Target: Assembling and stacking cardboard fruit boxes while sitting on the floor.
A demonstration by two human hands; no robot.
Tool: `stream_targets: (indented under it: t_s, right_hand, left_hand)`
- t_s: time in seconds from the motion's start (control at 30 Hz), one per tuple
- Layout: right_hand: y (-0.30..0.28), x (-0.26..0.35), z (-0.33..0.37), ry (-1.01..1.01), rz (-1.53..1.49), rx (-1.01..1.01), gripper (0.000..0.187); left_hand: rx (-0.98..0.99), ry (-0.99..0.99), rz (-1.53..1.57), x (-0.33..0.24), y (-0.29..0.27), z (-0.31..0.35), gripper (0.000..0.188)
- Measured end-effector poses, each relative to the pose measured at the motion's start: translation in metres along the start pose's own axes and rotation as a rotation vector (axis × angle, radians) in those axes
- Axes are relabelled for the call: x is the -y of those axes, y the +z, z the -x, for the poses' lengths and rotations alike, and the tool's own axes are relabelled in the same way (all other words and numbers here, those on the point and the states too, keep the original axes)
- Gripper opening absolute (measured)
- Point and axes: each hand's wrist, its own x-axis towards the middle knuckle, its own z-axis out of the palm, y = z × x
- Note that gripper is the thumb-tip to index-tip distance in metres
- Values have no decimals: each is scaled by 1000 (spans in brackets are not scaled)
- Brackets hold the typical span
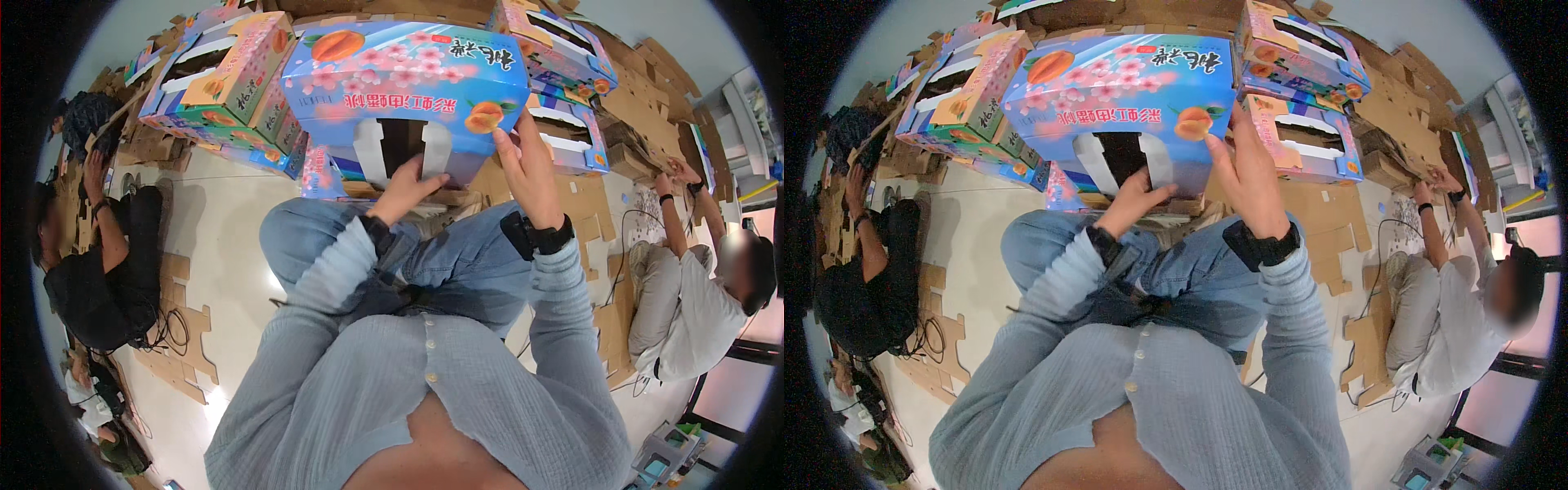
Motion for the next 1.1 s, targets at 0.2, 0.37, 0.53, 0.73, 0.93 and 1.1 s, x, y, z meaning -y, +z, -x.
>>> stream_targets:
  t_s: [0.2, 0.37, 0.53, 0.73, 0.93, 1.1]
  right_hand:
    - [-9, -20, 22, -34, -37, -35, 54]
    - [-12, -40, 41, 56, 172, 19, 49]
    - [-9, -43, 45, -73, 128, 100, 39]
    - [13, -32, 43, -170, 119, 181, 37]
    - [28, -21, 38, -207, 287, 131, 39]
    - [26, -7, 45, -250, 328, 156, 42]
  left_hand:
    - [281, -62, 256, -18, -3, -21, 33]
    - [145, -144, 736, -40, -19, -32, 23]
    - [147, -245, 1130, -34, -28, -13, 33]
    - [64, -283, 1381, -14, -26, 3, 36]
    - [60, -460, 1201, -34, -12, 17, 38]
    - [-196, -464, 969, -58, -6, 27, 45]
